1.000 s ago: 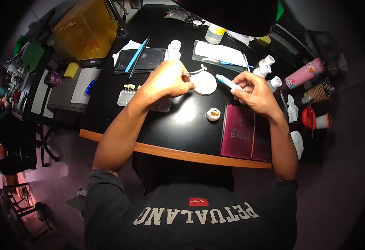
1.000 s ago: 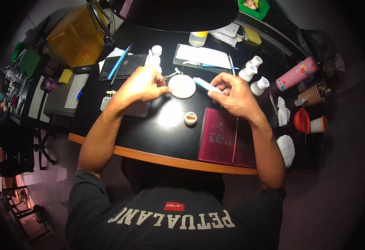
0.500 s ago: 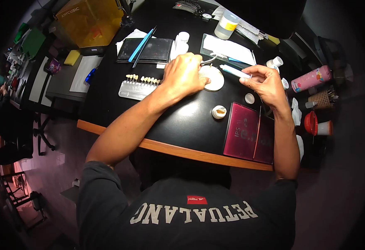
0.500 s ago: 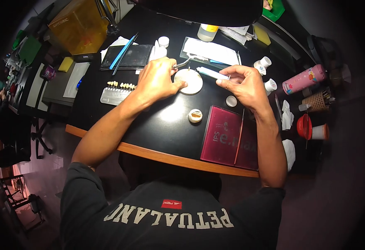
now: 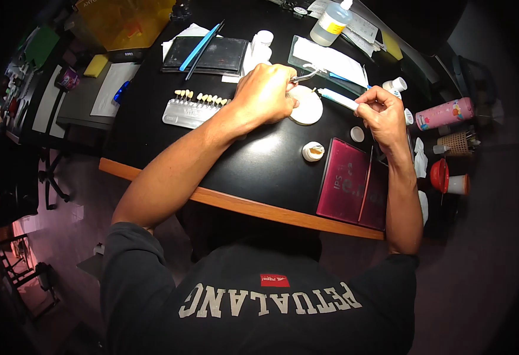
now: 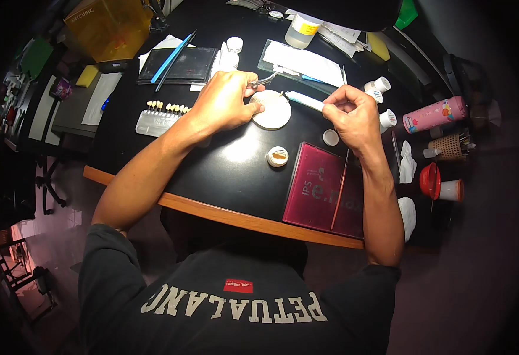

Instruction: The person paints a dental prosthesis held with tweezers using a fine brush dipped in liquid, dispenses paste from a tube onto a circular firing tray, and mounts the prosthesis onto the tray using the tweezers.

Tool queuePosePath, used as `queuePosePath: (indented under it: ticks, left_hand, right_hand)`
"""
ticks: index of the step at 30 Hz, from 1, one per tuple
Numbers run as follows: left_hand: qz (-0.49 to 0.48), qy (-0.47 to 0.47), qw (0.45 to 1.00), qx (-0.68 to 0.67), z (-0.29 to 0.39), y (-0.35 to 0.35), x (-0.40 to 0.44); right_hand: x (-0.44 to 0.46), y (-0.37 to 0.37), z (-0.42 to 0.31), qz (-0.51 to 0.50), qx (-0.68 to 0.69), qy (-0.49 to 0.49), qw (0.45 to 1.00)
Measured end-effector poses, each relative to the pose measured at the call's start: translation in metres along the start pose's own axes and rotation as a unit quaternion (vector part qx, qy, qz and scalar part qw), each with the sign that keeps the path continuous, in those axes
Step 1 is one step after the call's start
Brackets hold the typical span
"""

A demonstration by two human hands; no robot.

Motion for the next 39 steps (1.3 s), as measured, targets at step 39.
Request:
queuePosePath:
  ticks: [39]
  left_hand:
    - [0.037,-0.046,0.998,-0.010,0.002,0.000,-0.002]
  right_hand:
    - [0.011,0.003,0.003,0.037,-0.082,0.062,0.994]
Point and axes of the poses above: each hand's wrist, its own x-axis towards the middle knuckle, its own y-axis out of the back of the hand, z = x × y, the point moved 7 cm from there along x, towards the middle knuckle, and after that the axes turned 6 degrees about z, right-handed, at the moved point
